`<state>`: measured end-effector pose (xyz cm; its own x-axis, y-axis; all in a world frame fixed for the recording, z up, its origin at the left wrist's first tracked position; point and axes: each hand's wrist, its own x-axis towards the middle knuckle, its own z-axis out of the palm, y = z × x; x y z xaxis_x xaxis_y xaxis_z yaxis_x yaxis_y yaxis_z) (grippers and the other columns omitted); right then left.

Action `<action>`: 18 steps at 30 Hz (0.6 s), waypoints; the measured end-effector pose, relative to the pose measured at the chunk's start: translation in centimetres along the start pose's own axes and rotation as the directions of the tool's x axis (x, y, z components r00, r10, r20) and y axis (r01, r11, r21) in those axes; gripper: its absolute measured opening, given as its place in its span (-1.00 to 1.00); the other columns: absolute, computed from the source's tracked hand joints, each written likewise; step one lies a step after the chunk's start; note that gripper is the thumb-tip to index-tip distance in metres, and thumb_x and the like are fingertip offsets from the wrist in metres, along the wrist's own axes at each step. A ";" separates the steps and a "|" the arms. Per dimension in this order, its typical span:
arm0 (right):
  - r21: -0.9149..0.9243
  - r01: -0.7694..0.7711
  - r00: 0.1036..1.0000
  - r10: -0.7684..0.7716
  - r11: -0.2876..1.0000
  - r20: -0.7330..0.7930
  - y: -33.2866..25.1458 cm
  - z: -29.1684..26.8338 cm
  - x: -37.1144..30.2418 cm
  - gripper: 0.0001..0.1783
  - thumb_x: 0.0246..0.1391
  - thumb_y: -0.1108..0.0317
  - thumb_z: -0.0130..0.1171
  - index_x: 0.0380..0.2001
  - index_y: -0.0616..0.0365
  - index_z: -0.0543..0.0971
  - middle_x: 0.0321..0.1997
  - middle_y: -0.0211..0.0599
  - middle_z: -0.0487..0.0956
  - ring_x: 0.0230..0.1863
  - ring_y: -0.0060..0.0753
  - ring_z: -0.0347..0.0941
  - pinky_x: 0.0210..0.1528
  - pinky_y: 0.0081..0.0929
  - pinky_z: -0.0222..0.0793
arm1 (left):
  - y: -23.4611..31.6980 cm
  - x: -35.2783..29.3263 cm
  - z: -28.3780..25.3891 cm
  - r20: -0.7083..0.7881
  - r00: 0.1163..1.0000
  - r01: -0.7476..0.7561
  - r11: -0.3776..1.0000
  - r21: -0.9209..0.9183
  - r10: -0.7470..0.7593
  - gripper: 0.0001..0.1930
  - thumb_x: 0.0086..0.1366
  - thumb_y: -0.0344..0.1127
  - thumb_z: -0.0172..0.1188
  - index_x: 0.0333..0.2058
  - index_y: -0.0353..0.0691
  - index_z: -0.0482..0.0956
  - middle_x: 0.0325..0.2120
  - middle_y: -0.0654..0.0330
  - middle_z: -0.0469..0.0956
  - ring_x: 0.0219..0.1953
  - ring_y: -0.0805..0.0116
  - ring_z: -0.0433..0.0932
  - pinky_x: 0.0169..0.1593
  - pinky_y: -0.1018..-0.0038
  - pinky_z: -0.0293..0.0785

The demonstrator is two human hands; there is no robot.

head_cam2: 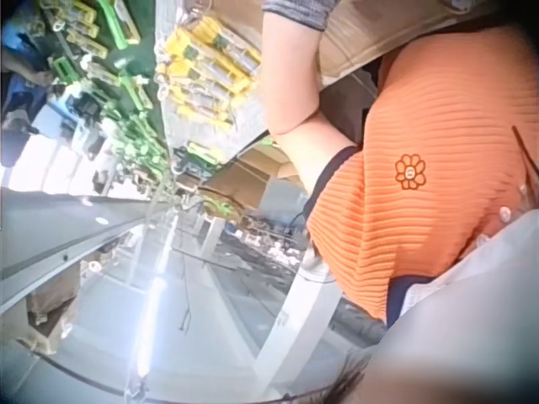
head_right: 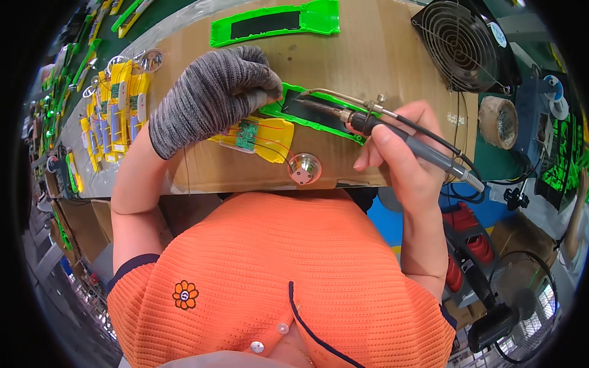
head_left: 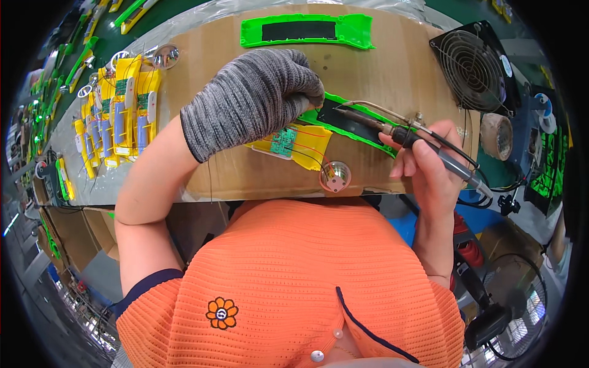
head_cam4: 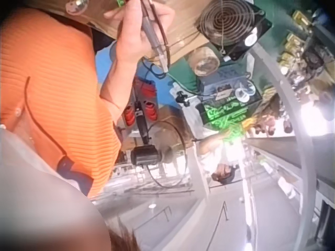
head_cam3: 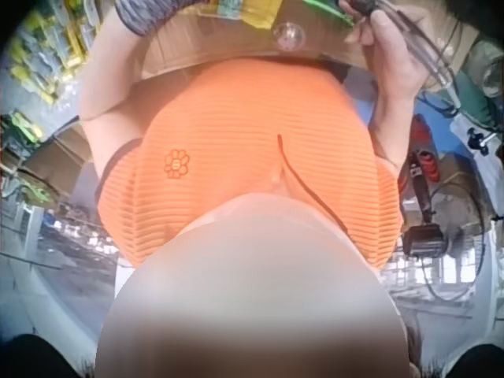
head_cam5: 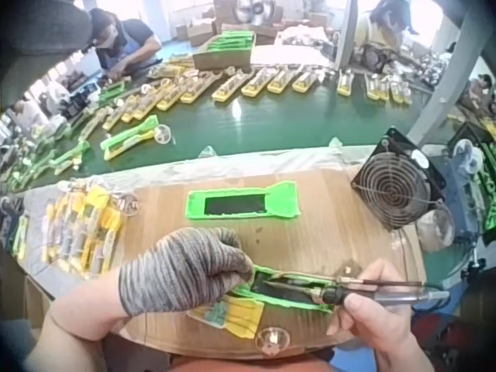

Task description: Soldering wires and components onto small circuit boards and assembling them into plastic housings on a production line.

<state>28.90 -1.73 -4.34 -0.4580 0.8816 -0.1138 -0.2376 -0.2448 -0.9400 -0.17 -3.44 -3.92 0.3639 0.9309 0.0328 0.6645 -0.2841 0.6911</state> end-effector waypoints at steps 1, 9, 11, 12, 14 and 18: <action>-0.028 -0.027 1.000 0.027 0.999 0.001 0.0 0.1 0.0 -0.84 0.17 0.58 0.08 -0.25 0.27 0.31 -0.53 -0.20 0.49 -0.59 -0.44 0.45 -0.46 -0.36 0.55 | -0.1 0.1 0.0 0.025 1.000 -0.005 0.999 0.038 0.004 -0.88 0.13 -0.46 0.30 -0.32 -0.24 0.65 -0.44 0.15 0.56 -0.33 0.17 0.58 -0.22 0.38 0.51; -0.010 -0.110 0.994 0.110 0.994 -0.013 -0.1 0.9 0.3 -0.86 0.16 0.60 0.11 -0.28 0.28 0.34 -0.52 -0.25 0.50 -0.58 -0.51 0.46 -0.46 -0.44 0.56 | 0.3 0.8 -0.2 0.036 0.998 -0.048 0.992 0.113 0.044 -0.88 0.09 -0.50 0.27 -0.34 -0.26 0.64 -0.44 0.10 0.57 -0.35 0.10 0.60 -0.23 0.35 0.53; -0.033 -0.126 0.992 0.125 0.992 -0.011 -0.2 1.0 0.4 -0.87 0.16 0.59 0.11 -0.30 0.29 0.35 -0.52 -0.27 0.50 -0.57 -0.53 0.48 -0.45 -0.46 0.56 | 0.5 0.9 -0.2 0.049 0.999 -0.027 0.990 0.137 0.021 -0.88 0.09 -0.51 0.27 -0.34 -0.26 0.63 -0.44 0.09 0.57 -0.35 0.10 0.60 -0.23 0.34 0.54; -0.051 -0.129 0.992 0.128 0.990 -0.010 -0.2 1.1 0.4 -0.87 0.16 0.59 0.11 -0.30 0.29 0.35 -0.52 -0.27 0.50 -0.57 -0.53 0.48 -0.45 -0.46 0.56 | 0.7 0.9 -0.2 0.062 0.998 -0.017 0.986 0.163 0.007 -0.88 0.09 -0.50 0.26 -0.34 -0.25 0.63 -0.43 0.08 0.57 -0.35 0.08 0.60 -0.23 0.33 0.53; -0.037 -0.139 0.990 0.139 0.990 -0.016 -0.3 1.2 0.5 -0.88 0.16 0.58 0.12 -0.30 0.30 0.37 -0.52 -0.28 0.51 -0.56 -0.54 0.48 -0.45 -0.47 0.57 | 0.9 1.0 -0.3 0.076 0.997 -0.007 0.982 0.189 -0.008 -0.87 0.09 -0.49 0.25 -0.34 -0.25 0.63 -0.43 0.07 0.57 -0.35 0.07 0.60 -0.23 0.32 0.53; -0.070 -0.162 0.987 0.161 0.984 -0.028 -0.5 1.3 0.7 -0.88 0.16 0.57 0.13 -0.31 0.30 0.38 -0.52 -0.27 0.51 -0.56 -0.54 0.48 -0.45 -0.47 0.56 | 1.2 1.1 -0.3 0.084 0.996 -0.017 0.970 0.241 -0.004 -0.88 0.09 -0.46 0.24 -0.35 -0.24 0.63 -0.44 0.06 0.56 -0.34 0.04 0.58 -0.23 0.27 0.52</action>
<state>27.58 -1.50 -3.54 -0.4657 0.8419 -0.2724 -0.0998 -0.3558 -0.9292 0.79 -2.70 -2.81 0.4153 0.9092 -0.0306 0.7961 -0.3470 0.4958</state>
